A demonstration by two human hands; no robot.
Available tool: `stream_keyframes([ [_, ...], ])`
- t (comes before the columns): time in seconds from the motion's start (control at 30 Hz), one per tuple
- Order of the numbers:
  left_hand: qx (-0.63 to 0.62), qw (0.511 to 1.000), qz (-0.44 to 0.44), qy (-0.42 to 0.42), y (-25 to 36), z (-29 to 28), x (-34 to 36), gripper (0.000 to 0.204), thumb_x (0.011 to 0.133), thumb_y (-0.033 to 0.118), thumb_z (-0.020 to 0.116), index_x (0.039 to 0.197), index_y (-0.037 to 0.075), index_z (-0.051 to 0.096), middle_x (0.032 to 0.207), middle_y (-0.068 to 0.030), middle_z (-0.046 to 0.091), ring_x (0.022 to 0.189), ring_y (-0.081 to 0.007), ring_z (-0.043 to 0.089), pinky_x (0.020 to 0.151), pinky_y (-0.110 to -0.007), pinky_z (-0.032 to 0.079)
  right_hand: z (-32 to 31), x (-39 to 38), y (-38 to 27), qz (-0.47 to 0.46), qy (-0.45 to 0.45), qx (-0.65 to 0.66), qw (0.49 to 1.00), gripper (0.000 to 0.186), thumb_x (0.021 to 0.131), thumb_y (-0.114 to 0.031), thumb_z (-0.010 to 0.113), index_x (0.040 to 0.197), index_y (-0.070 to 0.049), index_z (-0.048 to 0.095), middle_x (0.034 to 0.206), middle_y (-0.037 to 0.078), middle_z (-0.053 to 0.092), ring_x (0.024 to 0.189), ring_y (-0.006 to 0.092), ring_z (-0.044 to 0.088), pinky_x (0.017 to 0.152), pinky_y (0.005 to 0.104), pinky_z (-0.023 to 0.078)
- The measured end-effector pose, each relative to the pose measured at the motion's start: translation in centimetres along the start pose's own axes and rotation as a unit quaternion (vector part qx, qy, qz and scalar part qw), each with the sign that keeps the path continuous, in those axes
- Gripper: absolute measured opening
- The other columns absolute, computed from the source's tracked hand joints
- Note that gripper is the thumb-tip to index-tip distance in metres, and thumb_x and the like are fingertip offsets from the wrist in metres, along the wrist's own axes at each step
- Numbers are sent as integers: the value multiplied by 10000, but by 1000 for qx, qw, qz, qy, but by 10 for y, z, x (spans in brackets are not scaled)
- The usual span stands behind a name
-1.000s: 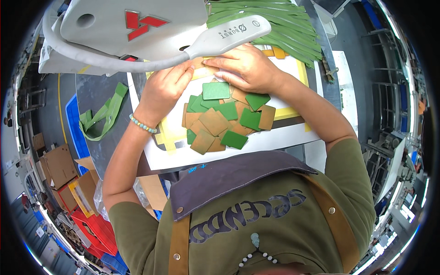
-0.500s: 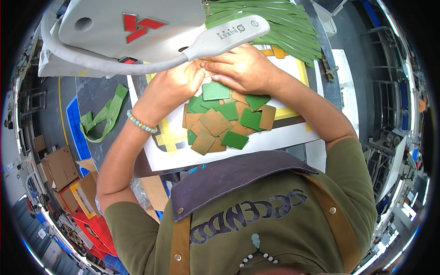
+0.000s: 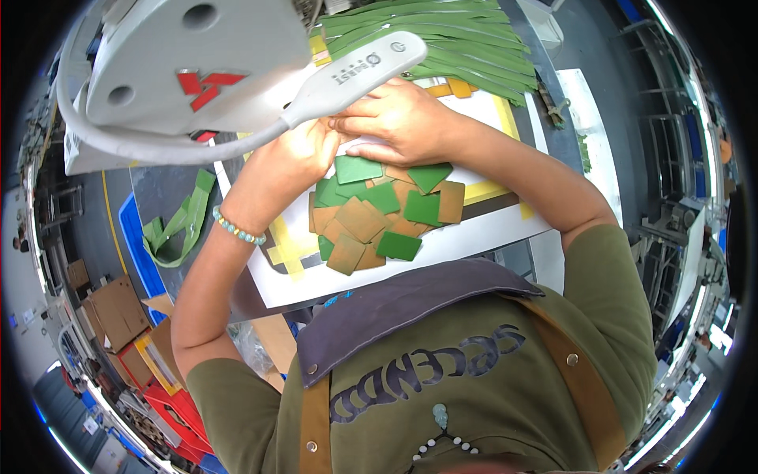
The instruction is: The recorder is sewing small leather patches onto green straps using an industrial sewing machine.
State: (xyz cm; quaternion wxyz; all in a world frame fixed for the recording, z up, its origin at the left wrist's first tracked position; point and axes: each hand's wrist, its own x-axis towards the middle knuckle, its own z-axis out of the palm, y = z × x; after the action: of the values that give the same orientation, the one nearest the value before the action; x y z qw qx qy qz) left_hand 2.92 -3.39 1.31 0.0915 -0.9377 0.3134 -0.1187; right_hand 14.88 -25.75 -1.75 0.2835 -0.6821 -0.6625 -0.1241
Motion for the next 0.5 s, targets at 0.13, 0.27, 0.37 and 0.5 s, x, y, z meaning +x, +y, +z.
stream_keyframes([
  [0.13,11,1000,10,-3,2,-5,1,199,814,51,703,1005,18,657,1171,-169,735,1099,-266,702,918,-371,612,0,-3,1,-5,-21,-7,1000,358,965,-393,733,1148,-89,774,1284,36,731,1218,270,632,1005,439,519],
  [0.27,-1,1000,-16,2,9,-6,-4,231,835,40,702,1061,-3,683,1247,-173,730,1099,-280,703,951,-398,590,-6,-4,6,-23,7,19,1000,326,979,-377,711,1135,-97,772,1234,51,733,1187,272,647,961,445,545],
  [0.37,-46,996,-47,54,11,-9,-14,275,850,22,715,1123,-15,713,1299,-146,728,1148,-291,699,950,-398,592,-28,-1,20,124,17,79,989,286,976,-340,710,1113,-99,779,1130,69,726,1133,265,659,879,426,576],
  [0.5,-67,985,-84,135,13,-10,-28,296,861,-32,728,1156,-17,730,1320,-135,740,1088,-307,728,904,-394,610,-49,5,46,133,37,-60,989,210,887,-200,787,1002,-57,685,978,132,666,944,348,661,802,475,570],
])
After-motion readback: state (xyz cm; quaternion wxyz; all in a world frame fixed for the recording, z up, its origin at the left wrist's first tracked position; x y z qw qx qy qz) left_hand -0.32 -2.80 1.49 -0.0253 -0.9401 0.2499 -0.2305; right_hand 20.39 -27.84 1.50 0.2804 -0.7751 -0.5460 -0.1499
